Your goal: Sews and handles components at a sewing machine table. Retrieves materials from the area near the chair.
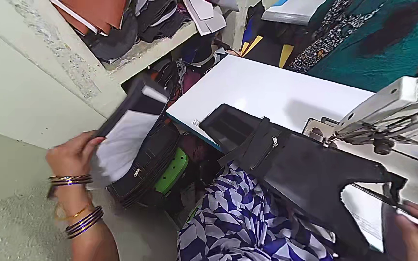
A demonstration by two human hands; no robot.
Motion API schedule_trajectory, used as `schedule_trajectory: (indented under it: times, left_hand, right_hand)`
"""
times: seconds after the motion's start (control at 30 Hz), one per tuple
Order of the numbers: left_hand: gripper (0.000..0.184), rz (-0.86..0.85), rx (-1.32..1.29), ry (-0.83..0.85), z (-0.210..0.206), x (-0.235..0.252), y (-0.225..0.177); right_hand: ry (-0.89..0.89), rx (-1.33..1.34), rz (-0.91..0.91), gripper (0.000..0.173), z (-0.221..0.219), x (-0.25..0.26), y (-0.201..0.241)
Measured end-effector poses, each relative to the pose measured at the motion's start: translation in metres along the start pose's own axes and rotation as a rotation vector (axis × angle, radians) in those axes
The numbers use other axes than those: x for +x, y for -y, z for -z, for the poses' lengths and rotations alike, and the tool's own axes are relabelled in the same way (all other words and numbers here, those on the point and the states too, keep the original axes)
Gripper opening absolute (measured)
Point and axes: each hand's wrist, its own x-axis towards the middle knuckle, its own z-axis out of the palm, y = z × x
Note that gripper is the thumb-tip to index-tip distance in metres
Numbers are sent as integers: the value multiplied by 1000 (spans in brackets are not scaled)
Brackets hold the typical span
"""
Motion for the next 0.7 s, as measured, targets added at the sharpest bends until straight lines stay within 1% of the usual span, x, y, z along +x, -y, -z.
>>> schedule_trajectory:
  times: [0.03,0.07,0.1,0.13,0.17,0.2,0.23,0.27,0.3,0.33,0.37,0.4,0.47,0.5,0.53,0.57,0.6,0.63,0.67,0.7]
  left_hand:
    - [48,-153,-96,-91,15,8,-2]
    - [52,-290,-226,-166,20,19,-7]
    - [52,-395,-375,-190,18,30,-17]
    - [46,-491,-510,-157,14,43,-34]
    - [41,-595,-610,-91,11,58,-62]
    - [40,-705,-668,-18,8,75,-98]
    - [42,-816,-679,27,2,91,-138]
    - [42,-927,-649,37,-4,105,-184]
    - [41,-1007,-646,23,-9,112,-234]
    - [38,-1050,-673,38,-18,115,-278]
    - [32,-1069,-705,59,-27,115,-315]
    - [31,-1068,-715,88,-37,109,-345]
    - [55,-1055,-652,244,-61,84,-386]
    - [63,-1046,-605,365,-76,68,-397]
    - [67,-1019,-545,554,-91,52,-402]
    - [70,-985,-465,798,-107,38,-406]
    - [74,-957,-392,1004,-127,25,-407]
    - [77,-934,-371,1109,-152,12,-404]
    - [80,-922,-391,1132,-173,1,-397]
    - [79,-904,-478,1069,-190,-8,-390]
  right_hand:
    - [44,154,12,33,-26,4,24]
    - [109,284,-13,44,-51,10,50]
    - [179,406,-52,63,-74,16,71]
    - [239,547,-65,86,-94,19,83]
    - [285,710,-70,102,-109,20,93]
    - [319,858,-82,106,-116,16,106]
    - [331,977,-125,91,-114,4,123]
    - [331,1071,-199,60,-105,-11,141]
    - [365,1168,-212,34,-96,-26,151]
    - [294,1210,-235,24,-92,-38,161]
    - [123,1196,-275,21,-92,-47,166]
    - [-89,1158,-326,23,-93,-53,164]
    - [-454,1038,-461,30,-92,-61,141]
    - [-578,961,-536,34,-85,-62,123]
    - [-662,851,-608,38,-76,-62,106]
    - [-706,697,-676,41,-68,-60,92]
    - [-695,500,-735,45,-62,-58,81]
    - [-614,300,-747,54,-58,-59,75]
    - [-519,139,-668,57,-58,-59,71]
    - [-397,-11,-495,58,-60,-56,68]
